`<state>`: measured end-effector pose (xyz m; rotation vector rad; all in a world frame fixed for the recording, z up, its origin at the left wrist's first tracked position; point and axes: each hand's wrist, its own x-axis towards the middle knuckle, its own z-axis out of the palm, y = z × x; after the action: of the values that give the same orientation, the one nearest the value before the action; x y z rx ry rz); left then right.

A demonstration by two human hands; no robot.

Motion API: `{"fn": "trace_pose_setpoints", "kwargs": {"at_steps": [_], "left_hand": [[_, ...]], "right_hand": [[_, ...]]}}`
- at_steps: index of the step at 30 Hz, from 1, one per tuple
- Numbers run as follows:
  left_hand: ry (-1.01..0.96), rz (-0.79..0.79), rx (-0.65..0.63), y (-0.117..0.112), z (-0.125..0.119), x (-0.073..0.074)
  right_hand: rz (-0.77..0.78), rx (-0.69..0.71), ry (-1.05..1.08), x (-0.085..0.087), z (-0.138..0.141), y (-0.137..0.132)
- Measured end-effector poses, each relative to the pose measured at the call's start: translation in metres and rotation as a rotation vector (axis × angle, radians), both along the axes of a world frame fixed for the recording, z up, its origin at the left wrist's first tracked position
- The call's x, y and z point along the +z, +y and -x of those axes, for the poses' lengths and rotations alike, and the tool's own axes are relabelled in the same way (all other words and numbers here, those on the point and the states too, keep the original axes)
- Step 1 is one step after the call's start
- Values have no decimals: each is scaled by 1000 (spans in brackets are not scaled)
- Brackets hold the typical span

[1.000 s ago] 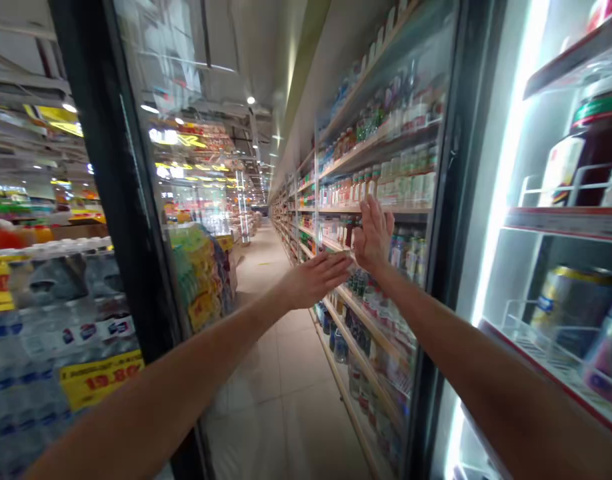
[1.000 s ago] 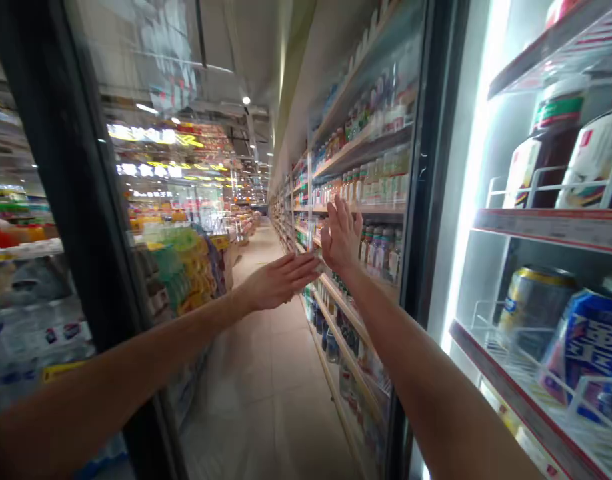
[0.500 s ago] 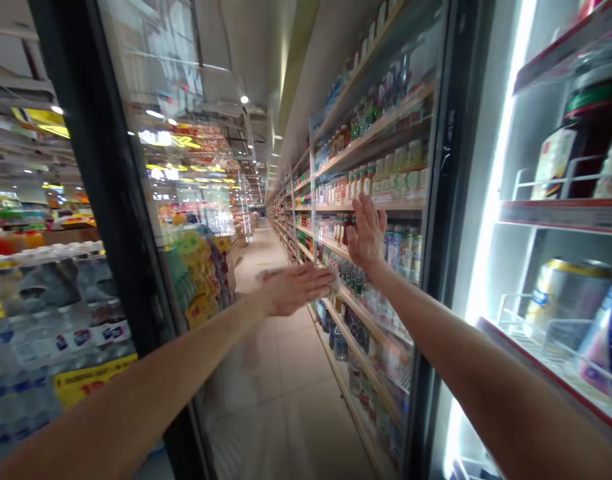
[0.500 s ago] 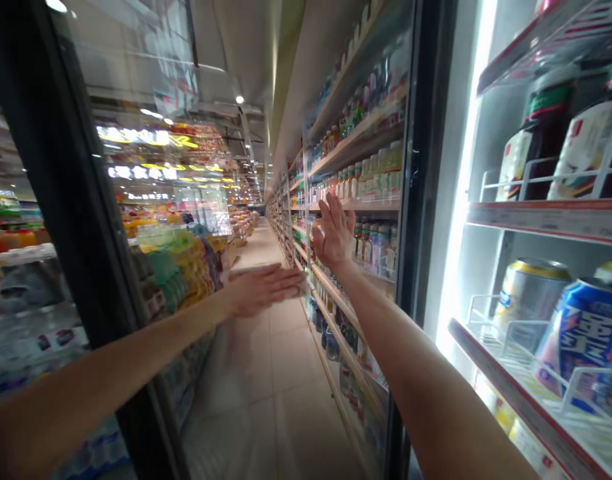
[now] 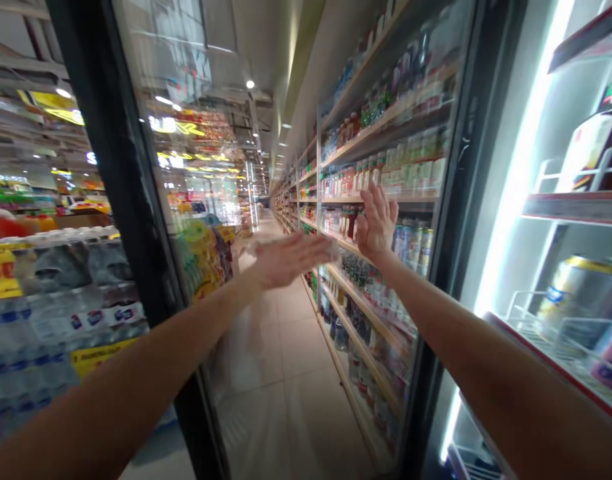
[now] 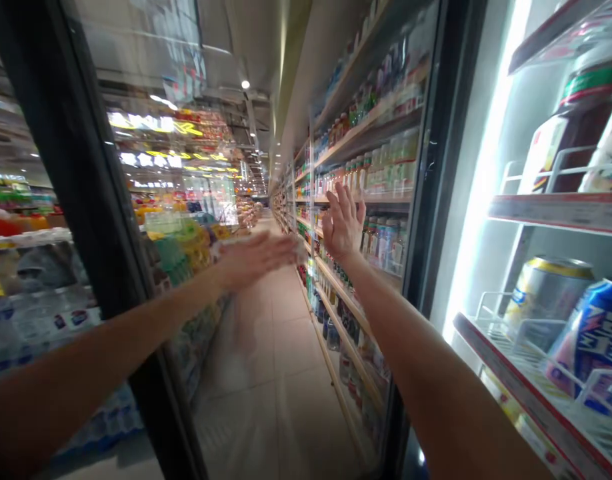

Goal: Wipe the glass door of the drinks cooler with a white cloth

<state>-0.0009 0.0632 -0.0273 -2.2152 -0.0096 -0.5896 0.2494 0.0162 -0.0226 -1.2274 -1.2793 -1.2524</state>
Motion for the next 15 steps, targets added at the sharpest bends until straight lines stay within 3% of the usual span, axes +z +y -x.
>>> {"fn": "trace_pose_setpoints", "kwargs": {"at_steps": [2, 4, 6, 8, 10, 12, 15], "left_hand": [[-294, 30, 80, 4, 10, 33], [-383, 23, 117, 5, 13, 41], [-221, -20, 85, 2, 8, 19], [69, -65, -9, -1, 2, -8], [205, -76, -43, 1, 1, -15], [26, -45, 20, 6, 9, 6], [-478, 25, 154, 12, 25, 47]], "right_hand": [[-27, 6, -14, 0, -1, 1], [-48, 19, -28, 0, -2, 2], [-52, 24, -32, 0, -2, 2], [-48, 21, -34, 0, -2, 1], [-39, 8, -32, 0, -1, 0], [-21, -6, -19, 1, 0, -1], [-6, -13, -2, 1, 1, -3]]}}
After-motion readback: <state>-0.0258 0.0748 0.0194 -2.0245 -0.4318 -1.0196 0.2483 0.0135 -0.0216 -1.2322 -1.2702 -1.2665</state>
